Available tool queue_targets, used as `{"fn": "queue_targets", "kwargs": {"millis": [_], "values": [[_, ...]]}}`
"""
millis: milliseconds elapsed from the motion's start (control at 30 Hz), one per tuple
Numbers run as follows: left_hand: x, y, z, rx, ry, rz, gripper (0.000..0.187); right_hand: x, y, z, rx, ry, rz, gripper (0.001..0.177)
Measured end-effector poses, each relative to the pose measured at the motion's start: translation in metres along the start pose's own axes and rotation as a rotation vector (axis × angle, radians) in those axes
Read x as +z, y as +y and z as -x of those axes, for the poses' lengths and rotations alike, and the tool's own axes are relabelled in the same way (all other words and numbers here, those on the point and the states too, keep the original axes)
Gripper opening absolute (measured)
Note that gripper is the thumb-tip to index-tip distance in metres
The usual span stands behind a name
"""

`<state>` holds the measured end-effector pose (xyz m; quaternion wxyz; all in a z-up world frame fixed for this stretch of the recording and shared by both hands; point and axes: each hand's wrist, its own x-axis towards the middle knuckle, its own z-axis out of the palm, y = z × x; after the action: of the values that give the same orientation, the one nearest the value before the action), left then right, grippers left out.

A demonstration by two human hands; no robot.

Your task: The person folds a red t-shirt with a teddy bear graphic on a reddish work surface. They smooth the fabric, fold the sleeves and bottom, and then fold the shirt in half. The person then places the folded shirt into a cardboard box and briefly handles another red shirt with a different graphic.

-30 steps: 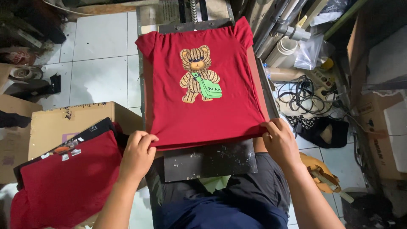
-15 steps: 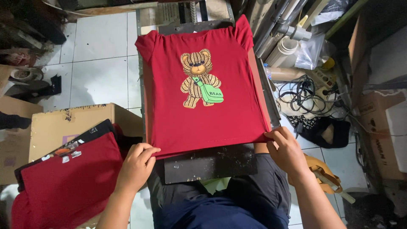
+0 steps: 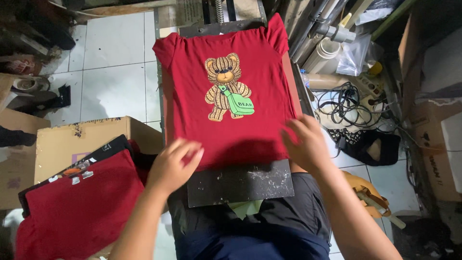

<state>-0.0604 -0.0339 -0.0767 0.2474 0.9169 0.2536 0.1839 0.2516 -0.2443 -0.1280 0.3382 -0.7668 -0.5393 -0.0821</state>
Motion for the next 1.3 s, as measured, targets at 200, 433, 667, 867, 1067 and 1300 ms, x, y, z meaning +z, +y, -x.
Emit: {"fn": "queue_targets", "kwargs": {"millis": [200,433,667,867,1067,1300], "values": [[0.028,0.035,-0.070,-0.044,-0.100,-0.229,0.067,0.023,-0.071,-0.066,0.060,-0.384,0.172,0.069],[0.037,-0.002,-0.041,-0.164,-0.220,-0.450,0.087,0.021,-0.044,-0.040,0.154,-0.598,0.321,0.071],[0.038,-0.013,-0.039,-0.221,-0.150,-0.403,0.091,0.027,-0.043,-0.040,0.164,-0.586,0.349,0.074],[0.037,-0.002,-0.041,-0.153,-0.218,-0.387,0.083,0.025,-0.038,-0.029,0.126,-0.563,0.340,0.074],[0.013,-0.020,0.015,-0.095,-0.224,-0.351,0.085,-0.019,-0.010,0.014,0.017,-0.362,0.199,0.076],[0.026,-0.054,0.072,-0.113,0.122,-0.209,0.067,-0.030,0.008,0.054,0.258,-0.302,0.094,0.064]]}}
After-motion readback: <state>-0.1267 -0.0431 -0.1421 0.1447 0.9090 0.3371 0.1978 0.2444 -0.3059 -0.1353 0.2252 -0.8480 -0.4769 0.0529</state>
